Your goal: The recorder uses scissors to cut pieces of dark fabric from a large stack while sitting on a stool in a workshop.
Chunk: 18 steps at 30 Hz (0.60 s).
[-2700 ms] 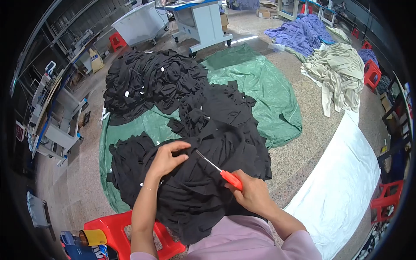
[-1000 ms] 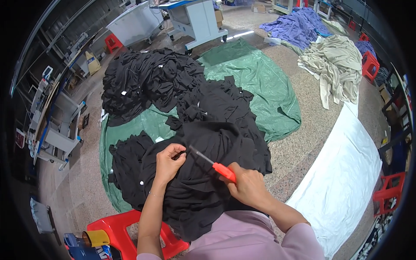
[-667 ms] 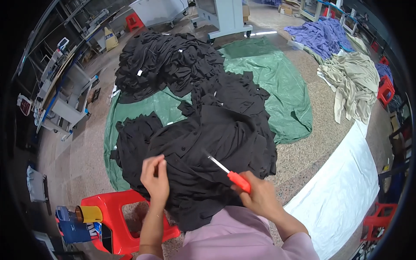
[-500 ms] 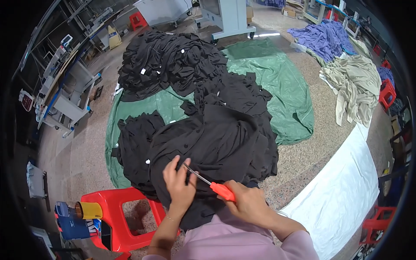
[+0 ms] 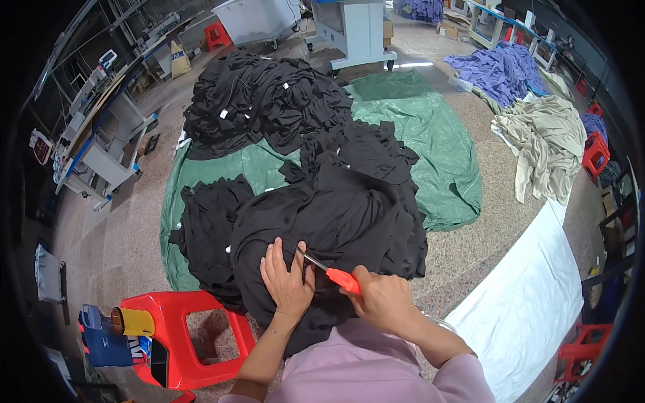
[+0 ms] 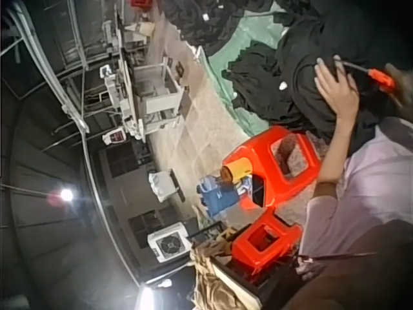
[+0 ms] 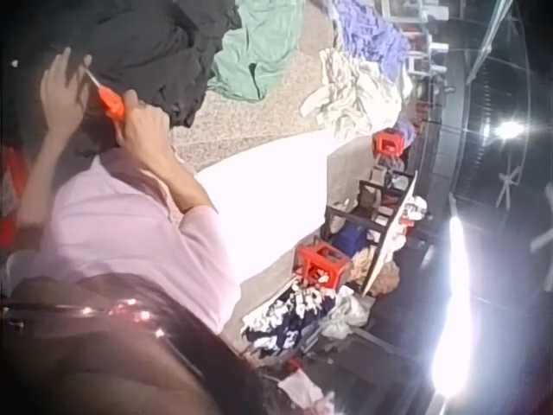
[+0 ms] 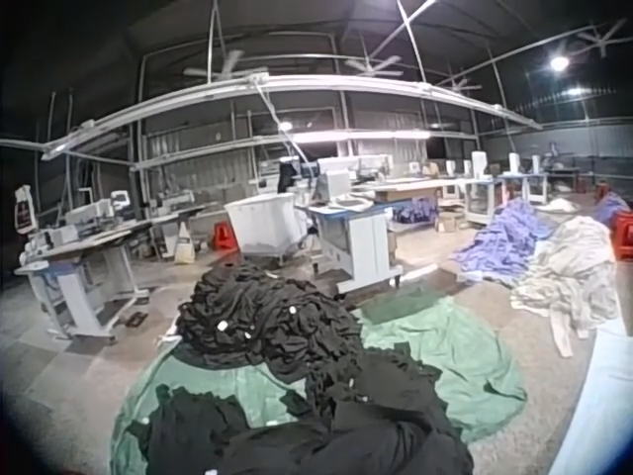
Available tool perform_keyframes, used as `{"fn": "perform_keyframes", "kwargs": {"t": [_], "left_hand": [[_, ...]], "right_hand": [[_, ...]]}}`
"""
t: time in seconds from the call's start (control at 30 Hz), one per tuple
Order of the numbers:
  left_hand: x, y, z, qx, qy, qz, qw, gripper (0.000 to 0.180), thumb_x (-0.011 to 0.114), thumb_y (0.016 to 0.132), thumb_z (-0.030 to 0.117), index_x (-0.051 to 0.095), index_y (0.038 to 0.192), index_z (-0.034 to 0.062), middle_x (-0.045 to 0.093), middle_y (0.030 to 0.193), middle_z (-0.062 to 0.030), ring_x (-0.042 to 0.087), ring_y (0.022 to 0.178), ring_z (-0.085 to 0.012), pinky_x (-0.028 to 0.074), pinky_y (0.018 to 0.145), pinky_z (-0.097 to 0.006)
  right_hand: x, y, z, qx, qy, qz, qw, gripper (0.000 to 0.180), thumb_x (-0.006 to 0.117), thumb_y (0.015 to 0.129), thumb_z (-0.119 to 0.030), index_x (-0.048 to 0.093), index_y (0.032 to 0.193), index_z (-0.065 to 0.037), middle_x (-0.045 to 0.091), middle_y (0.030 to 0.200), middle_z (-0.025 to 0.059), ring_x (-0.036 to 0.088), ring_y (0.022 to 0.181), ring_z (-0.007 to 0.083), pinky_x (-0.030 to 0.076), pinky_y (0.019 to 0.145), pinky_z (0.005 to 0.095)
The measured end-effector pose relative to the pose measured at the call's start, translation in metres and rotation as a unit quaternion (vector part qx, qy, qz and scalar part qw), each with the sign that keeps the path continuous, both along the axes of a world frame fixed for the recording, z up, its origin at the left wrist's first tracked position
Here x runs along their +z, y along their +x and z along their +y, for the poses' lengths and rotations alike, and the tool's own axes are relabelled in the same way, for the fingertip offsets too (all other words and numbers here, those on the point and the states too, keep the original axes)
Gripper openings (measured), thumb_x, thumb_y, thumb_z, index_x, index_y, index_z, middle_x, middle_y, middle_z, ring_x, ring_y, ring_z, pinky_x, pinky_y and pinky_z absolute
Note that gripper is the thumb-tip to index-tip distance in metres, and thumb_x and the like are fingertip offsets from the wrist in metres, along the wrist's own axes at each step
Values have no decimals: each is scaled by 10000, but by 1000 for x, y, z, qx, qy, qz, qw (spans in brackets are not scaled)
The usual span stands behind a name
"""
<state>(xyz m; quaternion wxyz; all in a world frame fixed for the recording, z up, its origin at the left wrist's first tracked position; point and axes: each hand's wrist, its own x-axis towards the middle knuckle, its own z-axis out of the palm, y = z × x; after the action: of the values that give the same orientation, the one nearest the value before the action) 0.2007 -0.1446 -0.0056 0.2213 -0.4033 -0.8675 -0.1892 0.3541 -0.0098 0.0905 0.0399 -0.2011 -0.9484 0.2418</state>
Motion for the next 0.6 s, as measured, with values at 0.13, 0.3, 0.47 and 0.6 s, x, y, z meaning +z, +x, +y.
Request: {"fn": "perform_keyframes", "kwargs": {"t": [0.13,0.3,0.47,0.6], "left_hand": [[1,1,1,-1,2,2,1000,489,620,854,300,593,1329,186,461,1423,-238,451,1296,-404,340,1054,-527],[-1,5,-1,-4,18,-26,999,463,606,882,297,602,1330,180,418,1455,-246,389,1343,-419,246,1115,-543],[-18,20,-3,-38,-29,17,999,451,580,906,401,554,1355,423,406,1480,-215,360,1373,-410,60,1105,-703],[-22,19,-5,-33,-54,49,997,474,551,916,461,494,1387,477,385,1496,-227,341,1396,-400,38,1097,-716]], "right_hand": [[4,5,7,6,-13,3,1000,325,680,880,-335,522,949,-59,618,633,185,622,610,422,460,538,504],[15,20,9,-2,-51,6,999,310,690,870,-315,529,979,-74,639,698,171,630,646,418,467,562,500],[12,22,1,2,-57,1,998,299,692,848,-267,532,1025,-86,645,761,168,638,680,409,471,574,496],[11,48,4,25,-3,-10,1000,282,687,834,-234,492,945,-63,650,745,161,633,583,371,462,491,468]]}}
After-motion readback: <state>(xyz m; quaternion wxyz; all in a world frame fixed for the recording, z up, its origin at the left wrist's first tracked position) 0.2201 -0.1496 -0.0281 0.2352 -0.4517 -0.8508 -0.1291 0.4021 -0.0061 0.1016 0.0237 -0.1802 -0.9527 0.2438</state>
